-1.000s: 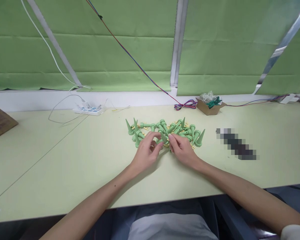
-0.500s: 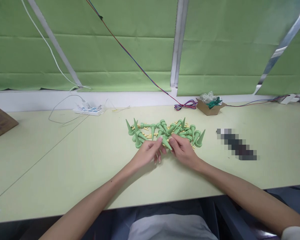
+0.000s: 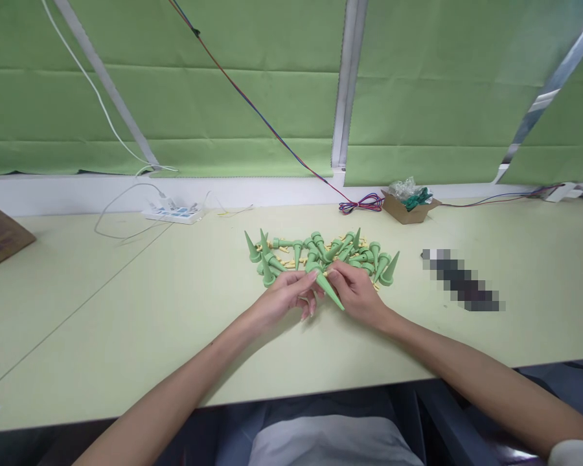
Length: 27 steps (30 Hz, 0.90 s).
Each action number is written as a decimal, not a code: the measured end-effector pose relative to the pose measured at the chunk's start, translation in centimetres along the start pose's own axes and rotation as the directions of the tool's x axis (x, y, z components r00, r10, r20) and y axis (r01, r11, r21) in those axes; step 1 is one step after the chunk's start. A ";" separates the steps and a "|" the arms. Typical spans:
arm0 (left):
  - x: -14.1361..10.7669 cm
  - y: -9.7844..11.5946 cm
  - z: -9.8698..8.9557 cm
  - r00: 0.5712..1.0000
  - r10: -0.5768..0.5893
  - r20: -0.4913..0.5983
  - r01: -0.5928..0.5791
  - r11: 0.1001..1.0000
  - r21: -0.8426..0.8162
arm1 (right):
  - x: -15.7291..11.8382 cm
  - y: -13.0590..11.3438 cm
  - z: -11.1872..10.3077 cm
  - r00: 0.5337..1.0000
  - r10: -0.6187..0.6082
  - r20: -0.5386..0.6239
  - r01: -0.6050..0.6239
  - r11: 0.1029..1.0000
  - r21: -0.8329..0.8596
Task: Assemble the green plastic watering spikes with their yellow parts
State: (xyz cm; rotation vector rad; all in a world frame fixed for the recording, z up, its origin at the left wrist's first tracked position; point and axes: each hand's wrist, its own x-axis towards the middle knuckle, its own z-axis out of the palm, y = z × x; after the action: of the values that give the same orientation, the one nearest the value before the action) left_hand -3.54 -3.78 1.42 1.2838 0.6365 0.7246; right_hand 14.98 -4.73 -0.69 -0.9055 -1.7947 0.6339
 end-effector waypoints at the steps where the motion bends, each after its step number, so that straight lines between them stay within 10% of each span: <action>1: 0.0 0.0 0.0 1.000 0.003 0.003 -0.003 1.000 -0.004 | 0.0 0.1 0.0 1.000 0.004 0.004 -0.004 1.000 0.002; 14: -0.4 0.5 0.1 0.997 0.049 0.051 -0.059 0.975 0.215 | 0.0 0.1 0.1 0.999 -0.006 0.036 0.005 0.999 0.037; 27: -0.6 -0.3 0.5 0.969 0.211 -0.130 -0.099 0.810 0.579 | -0.1 0.1 0.1 0.997 0.054 0.050 -0.056 0.998 0.036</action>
State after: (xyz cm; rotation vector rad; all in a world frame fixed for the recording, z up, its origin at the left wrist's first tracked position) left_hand -3.46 -4.56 1.27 1.8531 0.9591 0.8314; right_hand 14.95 -4.72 -0.87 -0.9238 -1.8000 0.7282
